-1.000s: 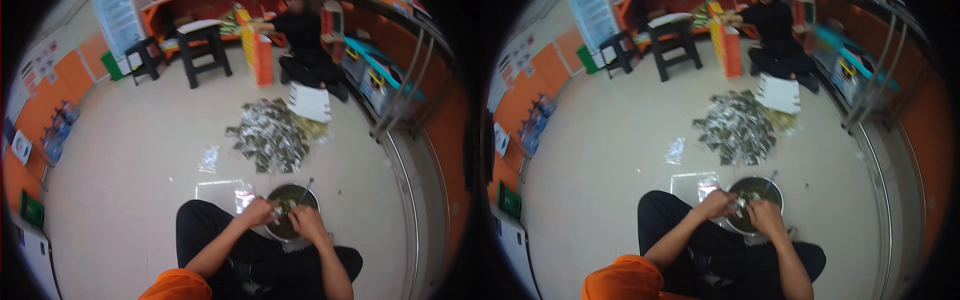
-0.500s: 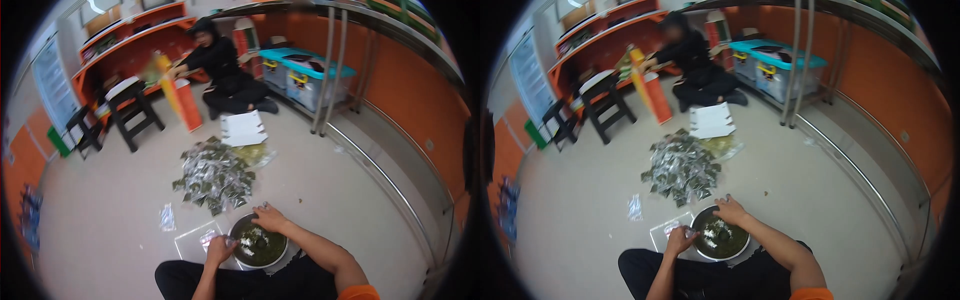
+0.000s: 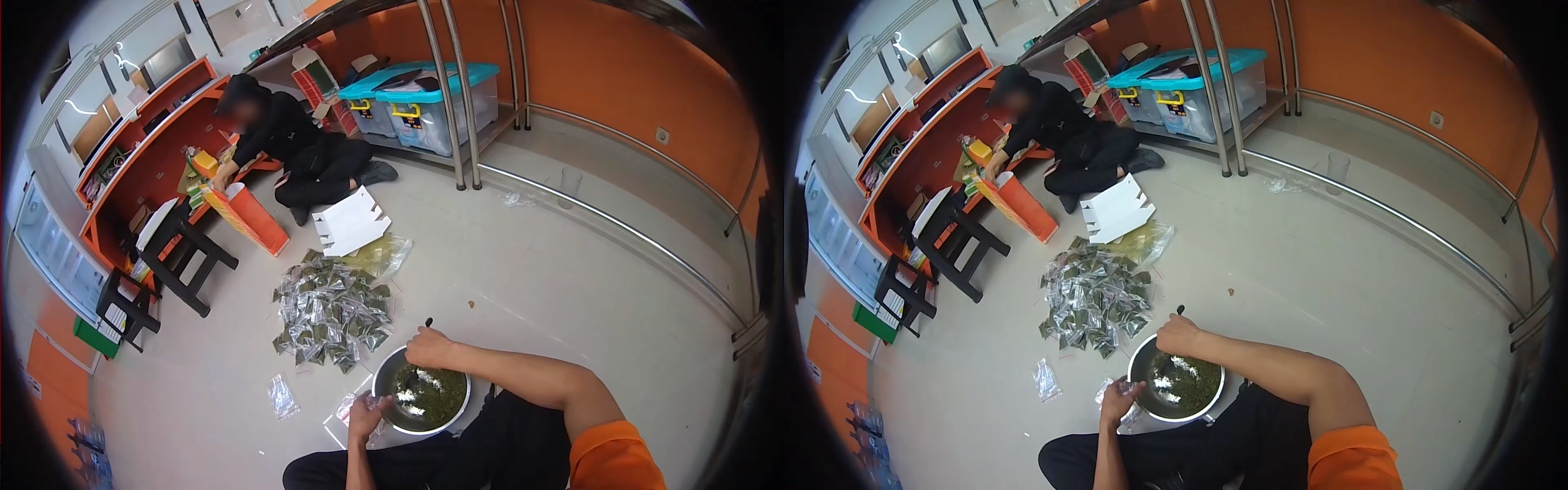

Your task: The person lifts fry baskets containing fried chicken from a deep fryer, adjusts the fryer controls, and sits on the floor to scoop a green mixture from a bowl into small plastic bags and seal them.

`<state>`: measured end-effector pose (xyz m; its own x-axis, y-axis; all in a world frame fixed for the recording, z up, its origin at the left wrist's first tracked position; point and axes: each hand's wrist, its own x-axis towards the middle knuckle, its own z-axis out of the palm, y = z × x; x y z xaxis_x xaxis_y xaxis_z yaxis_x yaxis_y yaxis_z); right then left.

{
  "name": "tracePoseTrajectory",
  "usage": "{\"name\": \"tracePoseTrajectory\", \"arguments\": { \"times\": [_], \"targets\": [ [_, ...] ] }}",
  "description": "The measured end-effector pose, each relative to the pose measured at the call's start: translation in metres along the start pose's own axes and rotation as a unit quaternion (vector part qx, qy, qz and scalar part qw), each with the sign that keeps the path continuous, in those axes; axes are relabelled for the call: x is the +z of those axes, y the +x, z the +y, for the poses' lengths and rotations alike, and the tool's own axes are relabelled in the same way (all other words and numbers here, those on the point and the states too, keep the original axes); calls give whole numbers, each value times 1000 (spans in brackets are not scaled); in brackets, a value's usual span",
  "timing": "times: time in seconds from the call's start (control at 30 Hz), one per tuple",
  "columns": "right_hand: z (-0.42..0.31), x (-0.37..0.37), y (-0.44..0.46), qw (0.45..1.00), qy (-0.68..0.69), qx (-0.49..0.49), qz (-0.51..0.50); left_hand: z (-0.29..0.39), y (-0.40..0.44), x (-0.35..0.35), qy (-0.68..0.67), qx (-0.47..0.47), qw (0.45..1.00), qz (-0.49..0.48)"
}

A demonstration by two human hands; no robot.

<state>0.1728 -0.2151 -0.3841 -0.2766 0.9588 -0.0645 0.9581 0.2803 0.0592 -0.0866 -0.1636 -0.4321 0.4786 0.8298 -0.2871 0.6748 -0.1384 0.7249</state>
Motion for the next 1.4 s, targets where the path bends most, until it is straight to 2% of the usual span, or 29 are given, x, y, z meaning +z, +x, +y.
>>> {"name": "tracePoseTrajectory", "arguments": {
  "times": [0.1, 0.23, 0.3, 0.37, 0.57, 0.6, 0.7, 0.83, 0.97, 1.07, 1.17, 1.27, 1.4],
  "targets": [
    [1, -15, -6, 999, 24, 39, 17, 8, 1, 4, -172, 11, 983, -63],
    [2, -9, -8, 997, 38, 60, -7, 12, -1, 5, -163, -3, 983, -86],
    [5, -2, -11, 997, 17, 68, 25, 19, -1, 6, -183, -85, 977, -69],
    [5, -3, -13, 996, 39, 74, 25, -5, 7, 16, -241, -60, 967, -55],
    [-13, 9, -15, 978, 191, 82, -23, 19, -6, 7, -230, -24, 973, 7],
    [-15, -13, -20, 980, 188, 47, -47, 22, -6, 3, -232, -24, 972, 20],
    [-4, -28, -19, 987, 145, 32, -55, 19, -2, 1, -220, -2, 973, 67],
    [16, -26, -14, 991, 106, 59, 49, 37, -12, -8, -187, 42, 977, 90],
    [10, -7, -7, 988, 53, 91, 109, 39, -13, -6, -200, 71, 973, 95],
    [13, -23, -15, 988, 80, 129, 18, 29, -9, -4, -183, 53, 975, 113],
    [17, -37, -29, 989, 105, 97, -41, 40, -12, -8, -208, 49, 972, 101],
    [21, -24, -20, 982, 79, 135, 102, 29, -6, -6, -184, 47, 976, 103],
    [13, -31, -23, 982, 95, 158, -46, 29, -6, -4, -179, 67, 974, 122]
  ]
}}
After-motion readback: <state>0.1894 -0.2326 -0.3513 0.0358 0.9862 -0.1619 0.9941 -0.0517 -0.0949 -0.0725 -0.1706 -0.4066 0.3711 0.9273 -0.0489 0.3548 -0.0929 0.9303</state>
